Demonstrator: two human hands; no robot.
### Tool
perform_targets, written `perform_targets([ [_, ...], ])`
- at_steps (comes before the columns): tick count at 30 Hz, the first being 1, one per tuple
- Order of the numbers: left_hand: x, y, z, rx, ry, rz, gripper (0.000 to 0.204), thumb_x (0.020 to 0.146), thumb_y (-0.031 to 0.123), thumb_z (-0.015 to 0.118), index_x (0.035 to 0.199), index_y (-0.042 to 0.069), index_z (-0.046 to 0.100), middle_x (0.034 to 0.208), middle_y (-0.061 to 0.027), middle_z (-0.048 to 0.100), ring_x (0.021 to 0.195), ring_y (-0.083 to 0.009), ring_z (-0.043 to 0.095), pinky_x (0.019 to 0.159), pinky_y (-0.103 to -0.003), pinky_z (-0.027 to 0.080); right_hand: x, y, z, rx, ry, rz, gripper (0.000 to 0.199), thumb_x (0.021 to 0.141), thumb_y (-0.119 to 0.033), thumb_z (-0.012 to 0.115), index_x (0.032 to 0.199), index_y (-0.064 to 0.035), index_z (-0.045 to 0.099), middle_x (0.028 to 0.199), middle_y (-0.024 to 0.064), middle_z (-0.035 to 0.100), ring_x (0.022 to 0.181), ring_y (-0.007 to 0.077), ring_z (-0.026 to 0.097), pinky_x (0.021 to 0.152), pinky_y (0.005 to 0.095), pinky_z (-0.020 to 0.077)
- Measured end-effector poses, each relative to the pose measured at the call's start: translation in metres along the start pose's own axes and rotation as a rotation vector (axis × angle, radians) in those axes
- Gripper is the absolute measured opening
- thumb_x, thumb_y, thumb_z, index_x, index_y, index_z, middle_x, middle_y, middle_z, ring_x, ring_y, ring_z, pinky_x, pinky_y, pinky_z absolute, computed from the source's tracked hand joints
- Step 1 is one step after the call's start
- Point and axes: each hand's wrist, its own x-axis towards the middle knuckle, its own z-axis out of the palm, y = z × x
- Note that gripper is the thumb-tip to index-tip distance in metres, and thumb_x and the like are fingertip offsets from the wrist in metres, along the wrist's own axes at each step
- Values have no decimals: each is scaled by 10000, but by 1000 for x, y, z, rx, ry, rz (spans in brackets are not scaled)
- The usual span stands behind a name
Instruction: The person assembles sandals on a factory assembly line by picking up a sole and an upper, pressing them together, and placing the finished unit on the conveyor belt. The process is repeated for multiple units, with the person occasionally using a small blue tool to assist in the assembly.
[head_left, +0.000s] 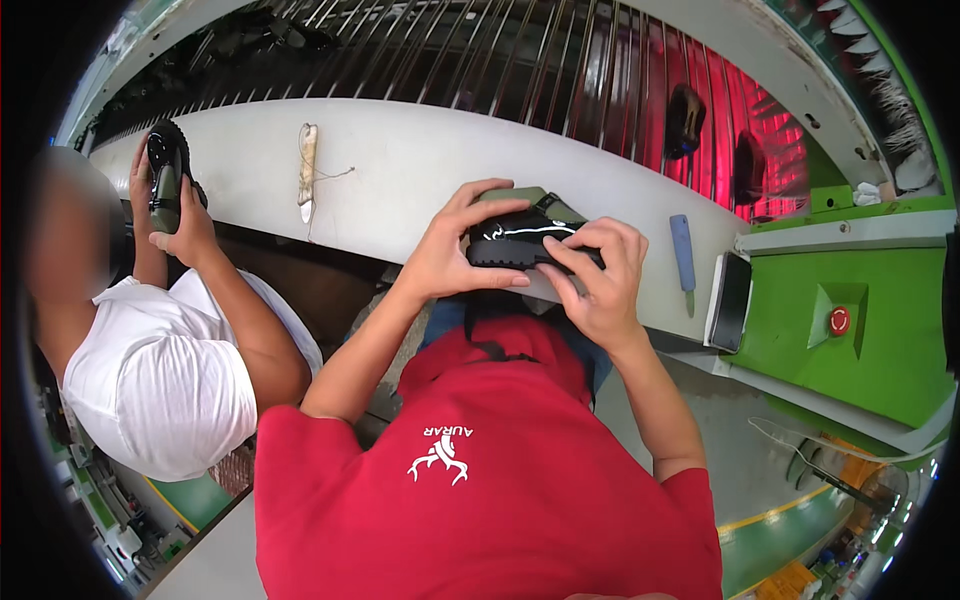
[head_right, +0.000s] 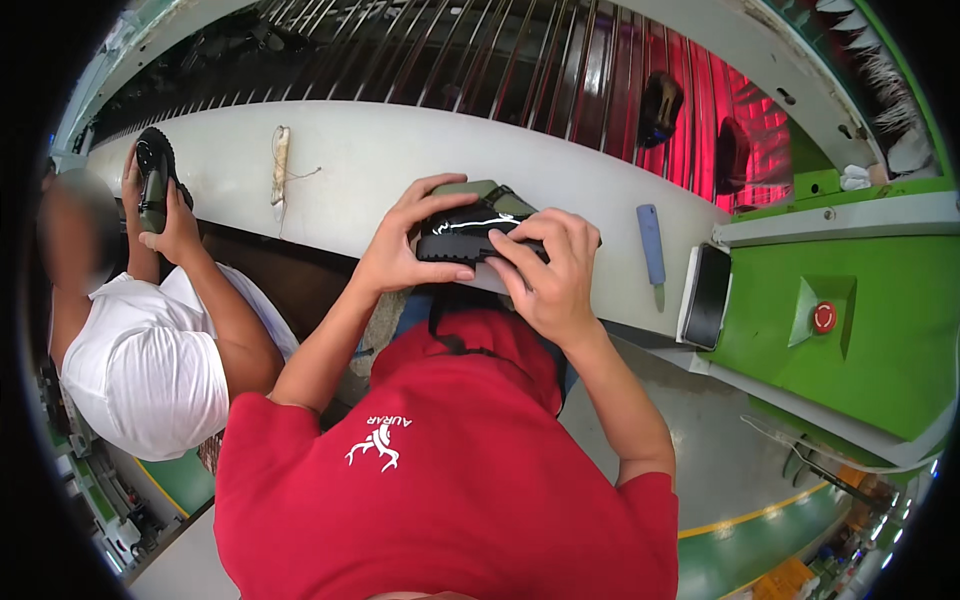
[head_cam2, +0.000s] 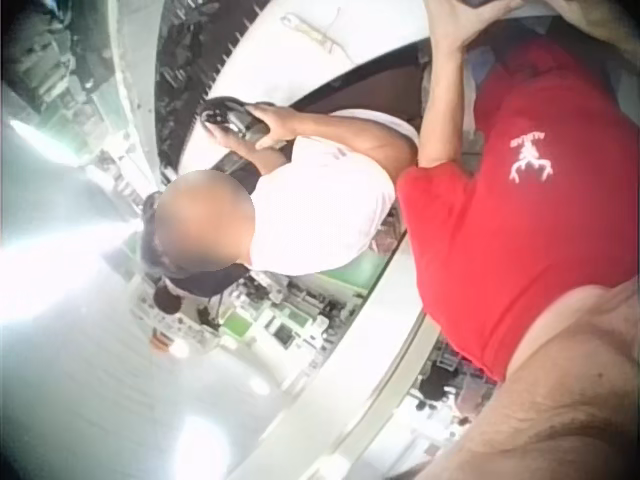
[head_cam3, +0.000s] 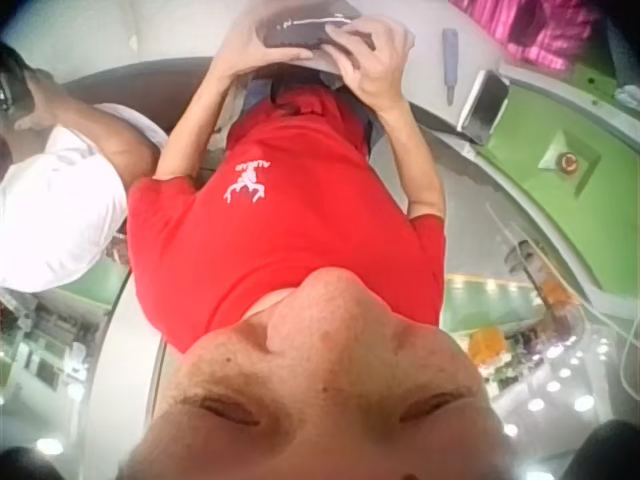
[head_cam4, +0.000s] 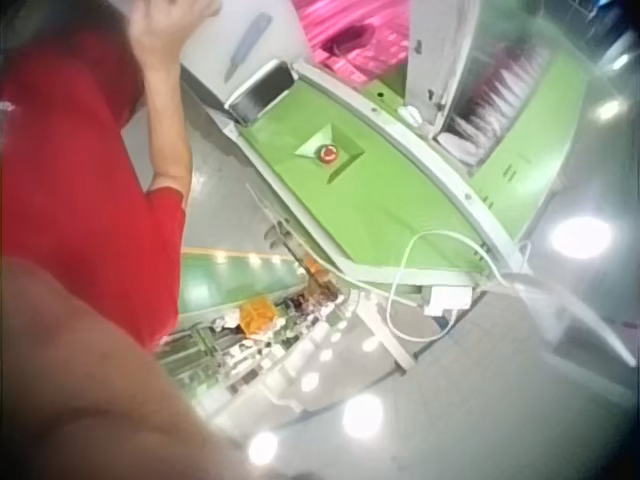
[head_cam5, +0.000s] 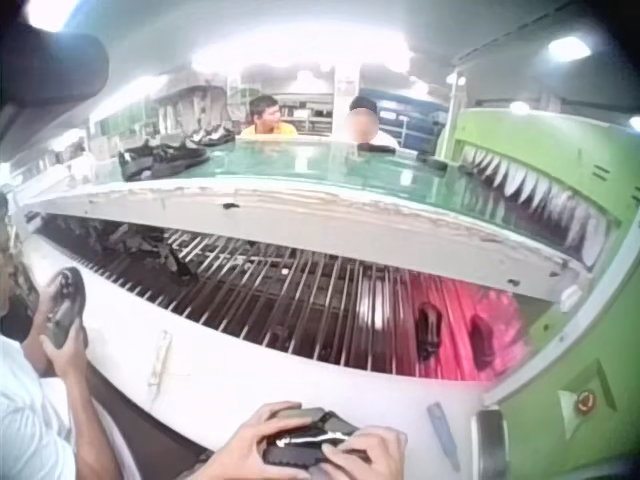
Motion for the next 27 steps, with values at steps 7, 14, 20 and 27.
perform_targets([
  [7,2,1,6,59,14,73,876,674,365,1044,1472,138,763,1561,-211,562,1474,-393,559,1218,-508,487,-5,0,2,6,65,-7,382,702,-89,967,1045,-181,827,1044,-30,667,1083,257,634,969,457,414],
  [14,5,19,7,66,-7,111,767,701,284,1015,1416,108,799,1555,-190,568,1479,-357,567,1193,-483,513,10,3,-35,190,-37,329,665,697,-287,1045,1267,-75,776,1184,90,755,1170,357,710,992,452,579],
  [20,16,28,1,193,-85,197,764,680,253,1014,1400,118,798,1568,-181,555,1456,-373,585,1177,-479,533,-13,5,-27,135,40,309,625,722,-323,1045,1221,-54,783,1208,111,792,1053,323,755,946,439,565],
  [27,47,56,5,525,-185,243,932,615,374,1030,1471,176,720,1554,-182,564,1424,-405,588,1181,-515,507,-16,-16,-15,-35,169,271,625,708,-310,1039,1210,-52,771,1202,89,780,1053,299,747,918,439,543],
])
